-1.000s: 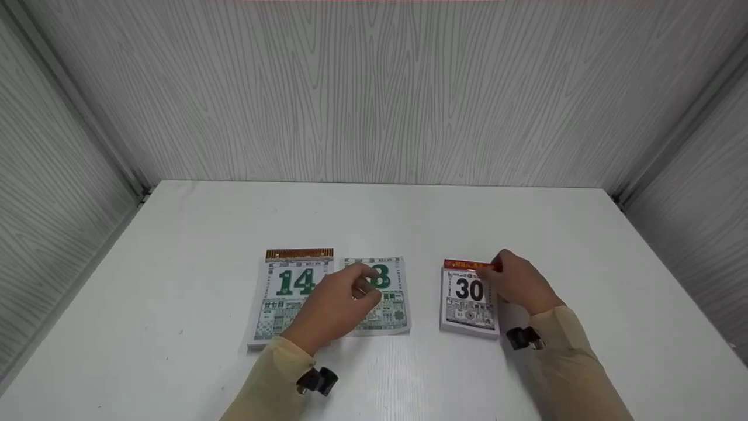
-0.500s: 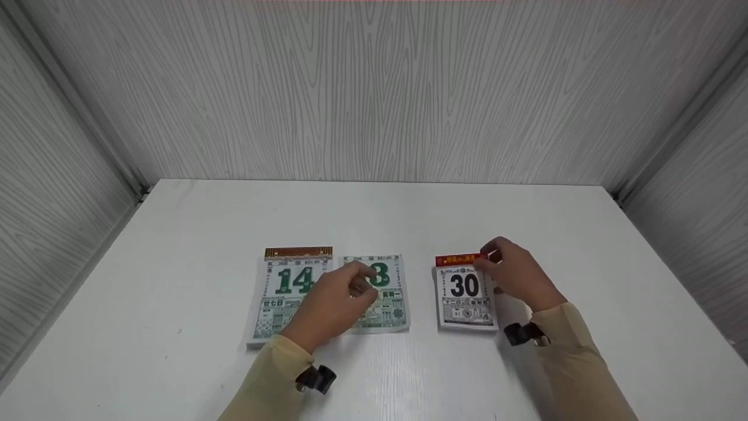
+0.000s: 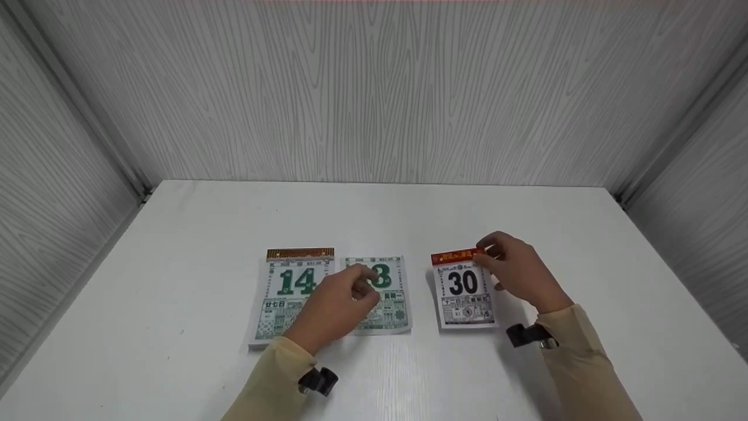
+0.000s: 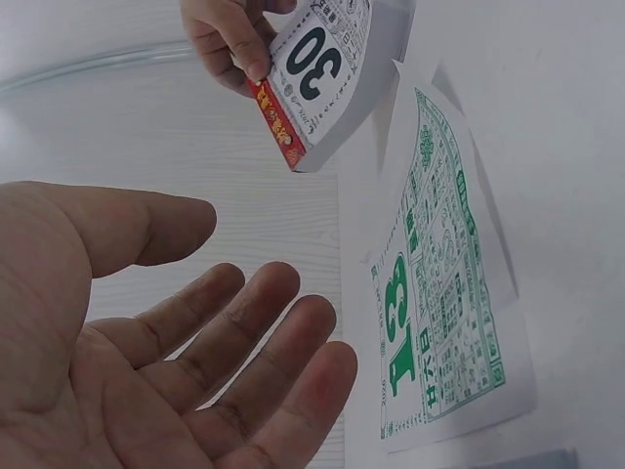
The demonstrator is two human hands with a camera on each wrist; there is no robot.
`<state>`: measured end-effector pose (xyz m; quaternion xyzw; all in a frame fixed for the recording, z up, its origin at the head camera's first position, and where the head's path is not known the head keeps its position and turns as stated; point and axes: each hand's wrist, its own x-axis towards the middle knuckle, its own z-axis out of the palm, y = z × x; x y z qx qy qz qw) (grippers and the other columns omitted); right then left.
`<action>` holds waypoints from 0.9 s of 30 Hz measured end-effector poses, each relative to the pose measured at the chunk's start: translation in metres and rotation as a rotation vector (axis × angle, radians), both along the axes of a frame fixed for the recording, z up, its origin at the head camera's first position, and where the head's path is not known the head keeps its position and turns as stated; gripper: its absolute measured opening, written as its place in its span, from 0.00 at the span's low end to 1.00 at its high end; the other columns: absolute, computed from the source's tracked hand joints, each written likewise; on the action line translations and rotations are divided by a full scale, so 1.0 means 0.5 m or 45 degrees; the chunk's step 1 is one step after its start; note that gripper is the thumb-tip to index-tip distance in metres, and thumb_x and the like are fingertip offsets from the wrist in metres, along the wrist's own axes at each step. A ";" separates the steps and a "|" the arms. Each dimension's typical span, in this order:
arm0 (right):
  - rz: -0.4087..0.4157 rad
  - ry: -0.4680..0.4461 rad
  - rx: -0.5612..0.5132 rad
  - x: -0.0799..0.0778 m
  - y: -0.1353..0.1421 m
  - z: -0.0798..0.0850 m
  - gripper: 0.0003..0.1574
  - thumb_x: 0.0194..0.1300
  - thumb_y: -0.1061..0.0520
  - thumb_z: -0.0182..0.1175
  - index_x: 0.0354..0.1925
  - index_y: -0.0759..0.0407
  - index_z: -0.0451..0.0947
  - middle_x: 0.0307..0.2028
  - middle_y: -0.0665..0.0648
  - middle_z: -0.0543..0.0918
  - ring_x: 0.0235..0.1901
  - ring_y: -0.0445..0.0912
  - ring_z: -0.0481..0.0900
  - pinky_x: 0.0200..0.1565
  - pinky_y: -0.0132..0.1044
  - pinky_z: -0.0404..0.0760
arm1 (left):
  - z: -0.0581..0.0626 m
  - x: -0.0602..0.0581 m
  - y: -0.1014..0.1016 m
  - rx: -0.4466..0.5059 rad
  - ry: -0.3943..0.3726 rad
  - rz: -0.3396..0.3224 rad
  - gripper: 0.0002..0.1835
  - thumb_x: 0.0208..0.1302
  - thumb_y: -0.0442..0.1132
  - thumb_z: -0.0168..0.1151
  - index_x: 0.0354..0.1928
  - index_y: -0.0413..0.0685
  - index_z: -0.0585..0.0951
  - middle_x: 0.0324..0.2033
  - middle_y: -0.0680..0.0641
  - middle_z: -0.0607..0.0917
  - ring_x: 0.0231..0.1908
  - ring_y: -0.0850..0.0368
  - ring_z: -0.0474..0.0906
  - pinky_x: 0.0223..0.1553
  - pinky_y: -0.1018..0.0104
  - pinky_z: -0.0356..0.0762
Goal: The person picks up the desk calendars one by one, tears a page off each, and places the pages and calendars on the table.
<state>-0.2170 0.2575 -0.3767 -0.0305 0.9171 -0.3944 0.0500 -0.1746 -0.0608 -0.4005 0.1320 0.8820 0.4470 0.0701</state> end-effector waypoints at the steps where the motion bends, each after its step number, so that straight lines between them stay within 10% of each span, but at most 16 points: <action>1: 0.005 0.014 -0.004 0.000 0.001 0.001 0.21 0.68 0.48 0.57 0.55 0.55 0.70 0.45 0.59 0.78 0.38 0.51 0.78 0.37 0.52 0.82 | 0.000 0.000 0.000 0.000 -0.001 -0.001 0.14 0.65 0.48 0.58 0.51 0.61 0.77 0.36 0.62 0.81 0.40 0.64 0.77 0.44 0.62 0.76; 27: -0.017 0.144 -0.183 0.012 -0.018 0.037 0.22 0.65 0.45 0.60 0.52 0.53 0.72 0.42 0.59 0.78 0.40 0.51 0.80 0.37 0.44 0.84 | -0.003 0.000 0.005 0.008 -0.006 -0.028 0.16 0.65 0.49 0.57 0.53 0.59 0.76 0.38 0.61 0.81 0.42 0.65 0.77 0.46 0.61 0.76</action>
